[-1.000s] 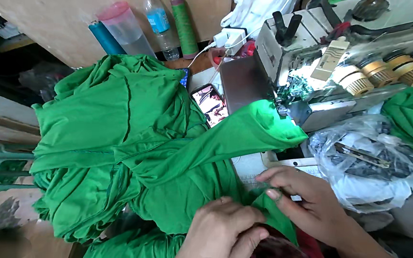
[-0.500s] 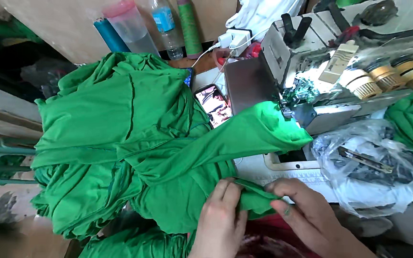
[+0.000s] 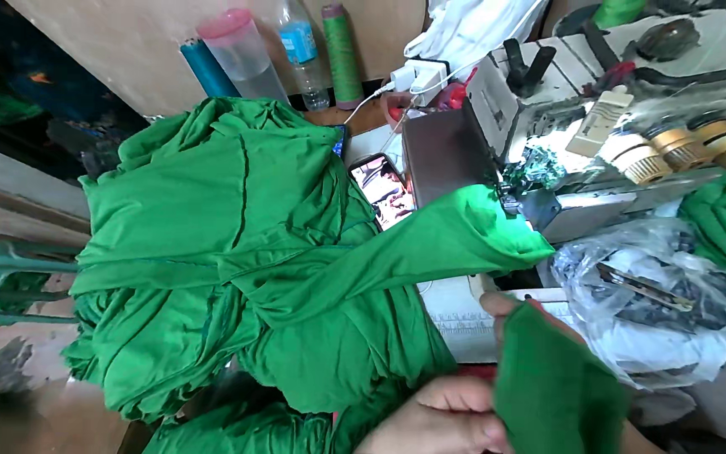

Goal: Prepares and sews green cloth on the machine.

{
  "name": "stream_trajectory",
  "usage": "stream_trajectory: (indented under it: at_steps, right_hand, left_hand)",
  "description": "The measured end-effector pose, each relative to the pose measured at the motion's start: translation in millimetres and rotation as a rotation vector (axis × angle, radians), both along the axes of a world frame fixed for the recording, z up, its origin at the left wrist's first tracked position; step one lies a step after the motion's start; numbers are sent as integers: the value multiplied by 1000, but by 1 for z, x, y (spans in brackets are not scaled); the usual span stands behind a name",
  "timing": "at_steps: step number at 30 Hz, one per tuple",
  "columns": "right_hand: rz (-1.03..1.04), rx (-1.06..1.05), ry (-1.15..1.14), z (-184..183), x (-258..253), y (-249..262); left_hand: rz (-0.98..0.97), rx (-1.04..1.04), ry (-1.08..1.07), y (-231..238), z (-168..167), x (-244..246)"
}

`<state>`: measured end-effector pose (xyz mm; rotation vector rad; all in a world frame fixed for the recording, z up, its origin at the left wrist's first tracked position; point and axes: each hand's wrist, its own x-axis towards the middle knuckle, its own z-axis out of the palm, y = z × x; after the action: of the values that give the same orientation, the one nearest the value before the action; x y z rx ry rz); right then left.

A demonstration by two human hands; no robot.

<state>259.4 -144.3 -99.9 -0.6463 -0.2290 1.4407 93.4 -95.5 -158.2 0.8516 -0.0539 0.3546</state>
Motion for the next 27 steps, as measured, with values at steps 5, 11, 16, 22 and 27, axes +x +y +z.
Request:
stream_trajectory:
  at_steps: [5,11,16,22,27]
  right_hand:
    - [122,558,-69,-55,30,-8]
    - [30,677,-772,-54,42,-1]
    - [13,583,-916,-35,29,-4]
    - [-27,566,-931,-55,42,-9]
    - [-49,534,-885,-67,52,-14]
  left_hand:
    - [169,286,34,16,-1,-5]
    - [181,220,52,46,15,-11]
    - [68,756,251,57,44,2]
    - [288,1025,227,68,77,24]
    - [341,1255,205,78,90,36]
